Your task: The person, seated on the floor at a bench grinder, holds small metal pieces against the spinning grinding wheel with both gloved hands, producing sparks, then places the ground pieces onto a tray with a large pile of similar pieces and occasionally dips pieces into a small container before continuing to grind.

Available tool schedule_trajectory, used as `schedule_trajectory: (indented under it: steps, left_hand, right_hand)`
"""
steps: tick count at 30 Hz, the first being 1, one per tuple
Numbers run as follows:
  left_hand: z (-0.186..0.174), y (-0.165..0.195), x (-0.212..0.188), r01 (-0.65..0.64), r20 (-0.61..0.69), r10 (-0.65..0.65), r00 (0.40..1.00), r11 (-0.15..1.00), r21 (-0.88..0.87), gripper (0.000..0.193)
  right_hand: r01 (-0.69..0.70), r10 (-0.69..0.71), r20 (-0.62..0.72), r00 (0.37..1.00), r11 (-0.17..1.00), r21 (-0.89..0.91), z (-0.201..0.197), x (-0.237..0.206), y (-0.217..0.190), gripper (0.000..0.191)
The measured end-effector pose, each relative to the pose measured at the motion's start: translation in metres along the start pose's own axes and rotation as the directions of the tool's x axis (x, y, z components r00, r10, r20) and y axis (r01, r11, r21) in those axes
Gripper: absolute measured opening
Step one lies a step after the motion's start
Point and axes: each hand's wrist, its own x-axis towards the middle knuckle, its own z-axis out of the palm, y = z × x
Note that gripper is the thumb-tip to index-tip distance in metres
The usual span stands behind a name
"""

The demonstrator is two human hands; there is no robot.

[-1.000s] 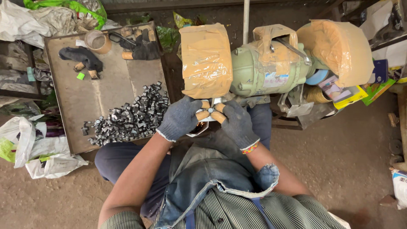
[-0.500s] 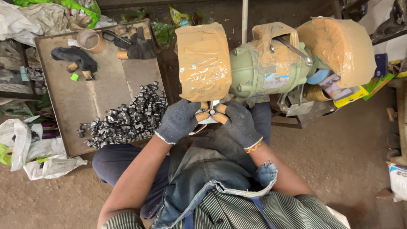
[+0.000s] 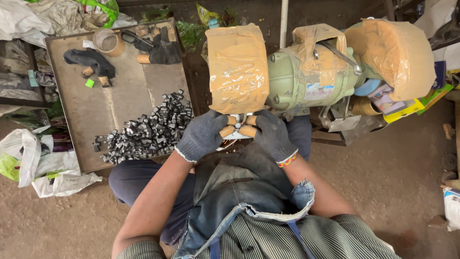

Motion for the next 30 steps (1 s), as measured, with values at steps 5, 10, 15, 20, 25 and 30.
schedule_trajectory:
  steps: [5,10,15,20,25,30]
  left_hand:
    - [-0.001,0.01,-0.012,0.059,-0.042,-0.062,0.997,0.996,-0.068,0.021]
    - [0.021,0.033,-0.028,0.228,-0.174,-0.23,0.958,0.973,-0.029,0.025]
    - [0.042,0.037,-0.054,0.247,-0.239,-0.25,0.938,0.968,-0.043,0.025]
    - [0.067,0.034,-0.096,0.374,-0.029,-0.457,0.889,0.762,-0.529,0.028]
    - [0.073,0.026,-0.11,0.431,0.019,-0.433,0.901,0.89,-0.151,0.039]
    - [0.047,0.058,-0.104,0.477,0.084,-0.475,0.876,0.827,-0.298,0.052]
  right_hand:
    - [0.045,-0.046,-0.009,0.999,0.998,-0.046,0.003,-0.002,0.001,0.022]
    - [0.006,-0.005,-0.052,0.999,1.0,0.026,0.006,-0.002,-0.002,0.026]
    - [0.134,-0.138,-0.06,0.989,0.989,-0.061,-0.008,-0.017,-0.019,0.025]
    - [0.001,0.007,0.097,0.995,0.996,-0.086,-0.013,-0.056,-0.041,0.022]
    - [0.013,-0.001,0.294,0.956,0.999,-0.036,-0.013,-0.055,-0.055,0.034]
    - [0.14,-0.101,0.418,0.903,0.988,-0.065,-0.03,-0.04,-0.089,0.034]
